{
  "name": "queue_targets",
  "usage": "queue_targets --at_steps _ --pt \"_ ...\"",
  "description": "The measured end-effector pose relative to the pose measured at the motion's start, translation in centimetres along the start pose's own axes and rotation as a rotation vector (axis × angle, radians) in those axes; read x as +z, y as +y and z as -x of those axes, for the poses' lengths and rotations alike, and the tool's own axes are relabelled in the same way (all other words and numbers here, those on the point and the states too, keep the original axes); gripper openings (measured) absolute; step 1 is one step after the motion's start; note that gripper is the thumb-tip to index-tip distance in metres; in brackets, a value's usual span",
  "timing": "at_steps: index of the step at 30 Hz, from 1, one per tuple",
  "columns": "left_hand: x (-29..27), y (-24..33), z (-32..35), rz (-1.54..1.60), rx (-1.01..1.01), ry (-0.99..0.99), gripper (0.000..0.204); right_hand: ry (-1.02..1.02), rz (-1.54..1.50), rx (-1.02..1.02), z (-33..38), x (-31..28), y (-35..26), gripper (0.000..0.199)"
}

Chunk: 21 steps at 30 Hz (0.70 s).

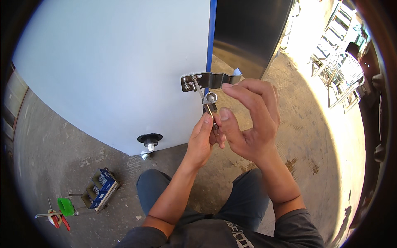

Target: The person kneels and attaches a metal hinge to the side of a white appliance using a T-handle hex key. They align the hinge, insert screws, and tighten them in sequence.

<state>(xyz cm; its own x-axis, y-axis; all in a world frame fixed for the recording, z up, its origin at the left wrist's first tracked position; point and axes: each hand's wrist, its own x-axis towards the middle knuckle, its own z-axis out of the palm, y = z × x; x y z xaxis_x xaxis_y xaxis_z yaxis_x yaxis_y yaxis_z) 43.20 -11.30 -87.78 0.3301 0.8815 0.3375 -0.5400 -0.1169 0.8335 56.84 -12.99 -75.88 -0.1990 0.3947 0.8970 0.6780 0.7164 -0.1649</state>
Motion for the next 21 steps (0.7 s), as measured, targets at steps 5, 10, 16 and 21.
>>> queue_targets --at_steps 5,10,16,21 --pt "0.4 -0.8 -0.6 0.209 -0.042 0.011 0.038 -0.283 0.37 -0.731 -5.2 1.8 0.2 0.016" --pt "-0.3 0.0 -1.0 0.289 -0.185 0.009 0.045 -0.401 0.343 -0.854 -6.0 1.7 4.4 0.016" --pt "-0.5 6.8 -0.6 -0.302 -0.324 0.168 0.049 0.111 0.23 -0.39 -1.4 4.1 5.2 0.037" --pt "-0.3 11.9 -0.2 -1.005 -0.266 0.182 0.053 0.454 0.032 0.343 3.4 8.5 1.5 0.036"
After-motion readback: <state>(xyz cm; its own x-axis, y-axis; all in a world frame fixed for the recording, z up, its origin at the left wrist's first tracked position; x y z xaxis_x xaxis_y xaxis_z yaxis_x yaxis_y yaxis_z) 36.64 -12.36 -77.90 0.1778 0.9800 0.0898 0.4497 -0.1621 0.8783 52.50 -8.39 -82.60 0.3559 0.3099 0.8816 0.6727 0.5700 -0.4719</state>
